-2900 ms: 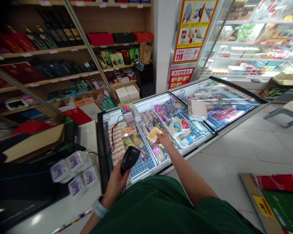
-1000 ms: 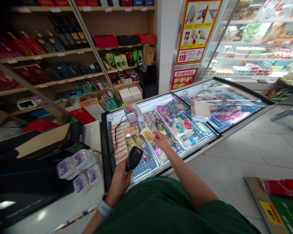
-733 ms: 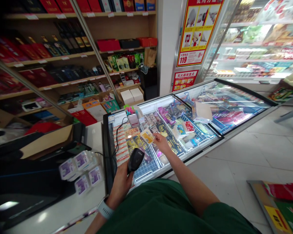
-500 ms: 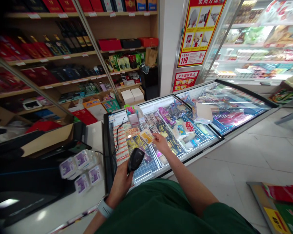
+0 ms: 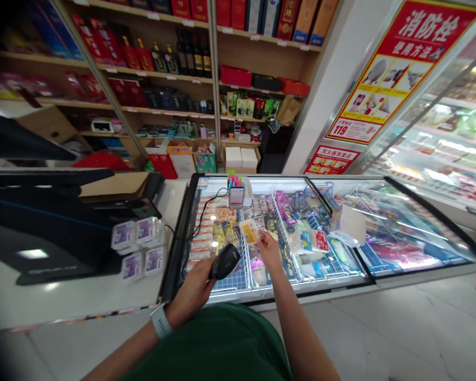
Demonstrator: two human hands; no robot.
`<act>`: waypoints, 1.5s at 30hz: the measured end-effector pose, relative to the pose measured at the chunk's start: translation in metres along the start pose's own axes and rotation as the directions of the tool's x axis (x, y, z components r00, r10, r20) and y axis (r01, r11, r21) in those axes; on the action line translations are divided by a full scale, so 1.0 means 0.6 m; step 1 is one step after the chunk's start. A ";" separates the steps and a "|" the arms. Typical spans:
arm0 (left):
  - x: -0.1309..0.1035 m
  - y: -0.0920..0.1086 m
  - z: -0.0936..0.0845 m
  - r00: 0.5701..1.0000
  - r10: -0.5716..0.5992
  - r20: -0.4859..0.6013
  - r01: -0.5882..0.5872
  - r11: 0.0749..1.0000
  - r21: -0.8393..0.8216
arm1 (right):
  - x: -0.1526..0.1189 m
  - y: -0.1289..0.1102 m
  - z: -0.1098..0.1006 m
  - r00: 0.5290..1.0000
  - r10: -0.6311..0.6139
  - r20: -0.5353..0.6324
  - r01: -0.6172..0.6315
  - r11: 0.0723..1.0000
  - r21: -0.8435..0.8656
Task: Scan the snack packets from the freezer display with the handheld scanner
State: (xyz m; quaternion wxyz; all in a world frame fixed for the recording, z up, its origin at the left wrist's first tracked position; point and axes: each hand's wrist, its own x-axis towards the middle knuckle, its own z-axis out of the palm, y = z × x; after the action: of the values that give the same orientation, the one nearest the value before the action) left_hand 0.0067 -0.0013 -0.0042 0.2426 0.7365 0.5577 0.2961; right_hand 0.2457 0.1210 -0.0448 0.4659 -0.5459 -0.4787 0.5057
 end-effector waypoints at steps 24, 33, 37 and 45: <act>0.004 0.001 -0.008 0.999 -0.046 0.012 0.046 0.998 -0.031 | 0.002 0.001 0.020 1.000 0.016 0.013 -0.016 1.000 0.004; 0.007 0.003 -0.009 0.999 -0.050 0.012 0.051 0.998 -0.043 | 0.009 0.016 0.014 1.000 0.018 0.013 -0.018 1.000 0.009; 0.005 0.000 -0.007 0.999 -0.049 0.003 0.049 0.998 -0.045 | 0.010 0.018 0.013 0.999 0.031 0.025 -0.030 0.999 -0.020; 0.006 -0.003 -0.003 0.999 -0.052 0.003 0.052 0.998 -0.035 | 0.009 0.020 0.014 0.999 0.032 0.012 -0.031 0.998 -0.051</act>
State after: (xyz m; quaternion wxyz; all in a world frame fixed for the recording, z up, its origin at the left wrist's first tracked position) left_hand 0.0050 0.0026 -0.0036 0.2639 0.7176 0.5711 0.2987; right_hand 0.2379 0.1252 -0.0579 0.4409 -0.5618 -0.4856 0.5042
